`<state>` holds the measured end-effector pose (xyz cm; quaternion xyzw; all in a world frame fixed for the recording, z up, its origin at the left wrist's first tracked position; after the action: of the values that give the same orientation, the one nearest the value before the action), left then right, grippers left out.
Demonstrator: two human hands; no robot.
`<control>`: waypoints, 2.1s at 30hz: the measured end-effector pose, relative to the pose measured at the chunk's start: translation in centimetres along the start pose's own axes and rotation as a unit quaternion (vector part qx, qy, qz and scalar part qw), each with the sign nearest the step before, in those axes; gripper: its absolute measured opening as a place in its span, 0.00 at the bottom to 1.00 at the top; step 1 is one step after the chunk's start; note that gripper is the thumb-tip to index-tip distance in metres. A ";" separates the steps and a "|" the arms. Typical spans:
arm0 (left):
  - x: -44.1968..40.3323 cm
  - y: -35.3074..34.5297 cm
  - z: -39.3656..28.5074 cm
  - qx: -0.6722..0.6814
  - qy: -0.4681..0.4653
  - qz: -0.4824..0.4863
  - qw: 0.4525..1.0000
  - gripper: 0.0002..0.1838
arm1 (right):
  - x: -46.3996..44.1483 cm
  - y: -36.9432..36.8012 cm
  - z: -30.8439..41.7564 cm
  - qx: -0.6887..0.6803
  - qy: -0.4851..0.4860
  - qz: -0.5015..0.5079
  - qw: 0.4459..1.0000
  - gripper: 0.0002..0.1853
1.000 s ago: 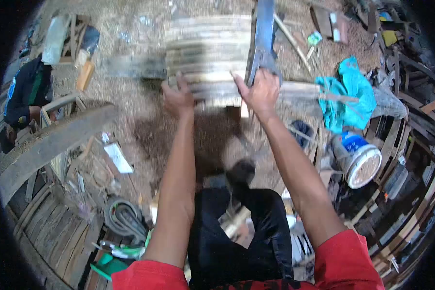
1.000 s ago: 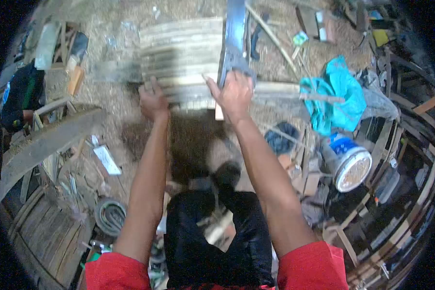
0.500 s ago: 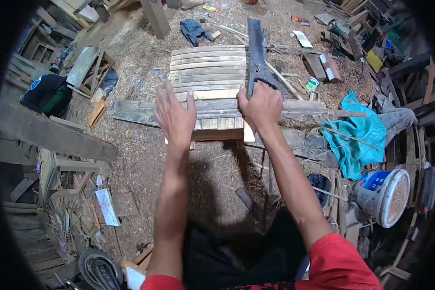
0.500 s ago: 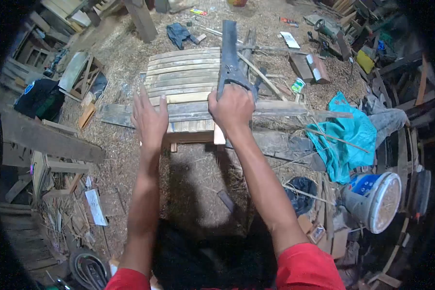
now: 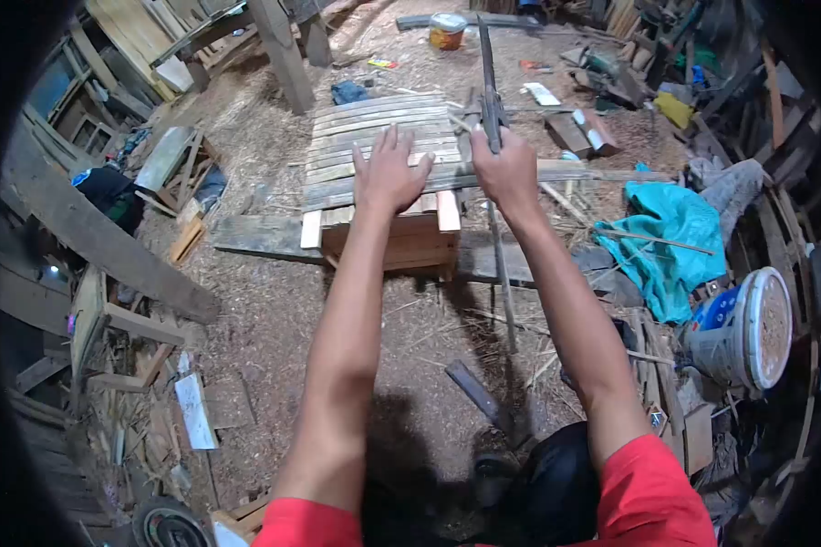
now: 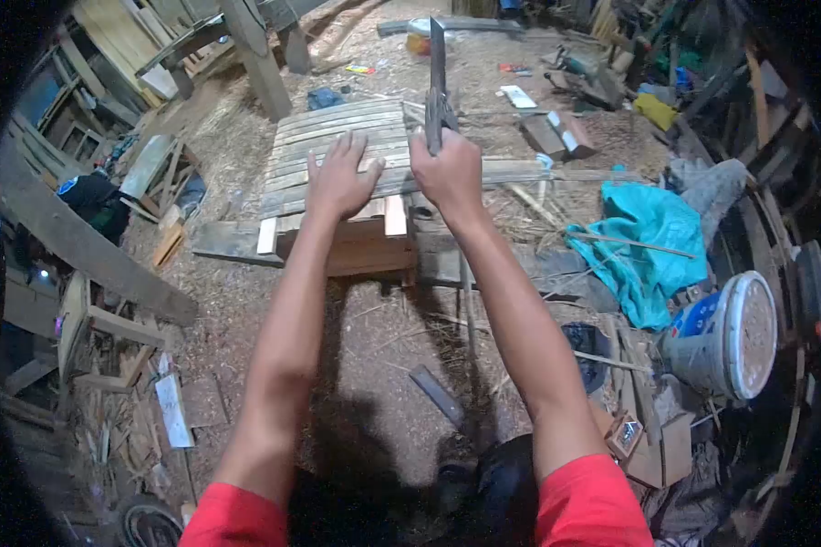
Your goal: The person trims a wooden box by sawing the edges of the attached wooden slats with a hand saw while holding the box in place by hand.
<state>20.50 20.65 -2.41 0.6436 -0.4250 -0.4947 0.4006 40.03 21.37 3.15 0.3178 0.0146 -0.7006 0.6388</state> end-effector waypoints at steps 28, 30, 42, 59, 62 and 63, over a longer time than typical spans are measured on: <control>2.7 0.2 -2.5 -0.039 -0.056 -0.052 0.996 0.37 | 16.8 3.1 1.5 -0.241 -0.166 0.143 0.946 0.18; 2.9 0.3 -2.5 -0.043 -0.049 -0.039 0.997 0.37 | 16.0 2.6 0.6 -0.246 -0.158 0.132 0.947 0.17; 2.3 0.2 -2.3 -0.034 -0.041 -0.050 0.997 0.38 | 11.9 0.9 -1.8 -0.255 -0.168 0.124 0.944 0.17; 2.8 0.5 -2.3 0.005 -0.007 -0.044 0.999 0.40 | 16.1 3.5 1.1 -0.306 -0.227 0.126 0.916 0.15; 2.5 -0.3 -2.4 -0.015 -0.006 -0.060 0.998 0.40 | 13.9 2.5 0.4 -0.311 -0.217 0.133 0.916 0.14; 2.5 -0.2 -2.5 -0.014 -0.005 -0.052 0.999 0.40 | 12.4 1.2 -0.2 -0.345 -0.205 0.134 0.906 0.14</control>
<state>23.34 18.61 -2.87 0.6567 -0.3858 -0.5243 0.3808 41.45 10.19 -2.26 -0.0743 0.0811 -0.6092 0.7854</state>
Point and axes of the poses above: each hand's wrist, its own x-axis away from the middle knuckle, its own y-axis out of the back of the hand, z = x × y, the point moved 8 cm from there along -x, towards the middle knuckle, and after that the axes turned 2 degrees about -x, right-handed, at the moved point
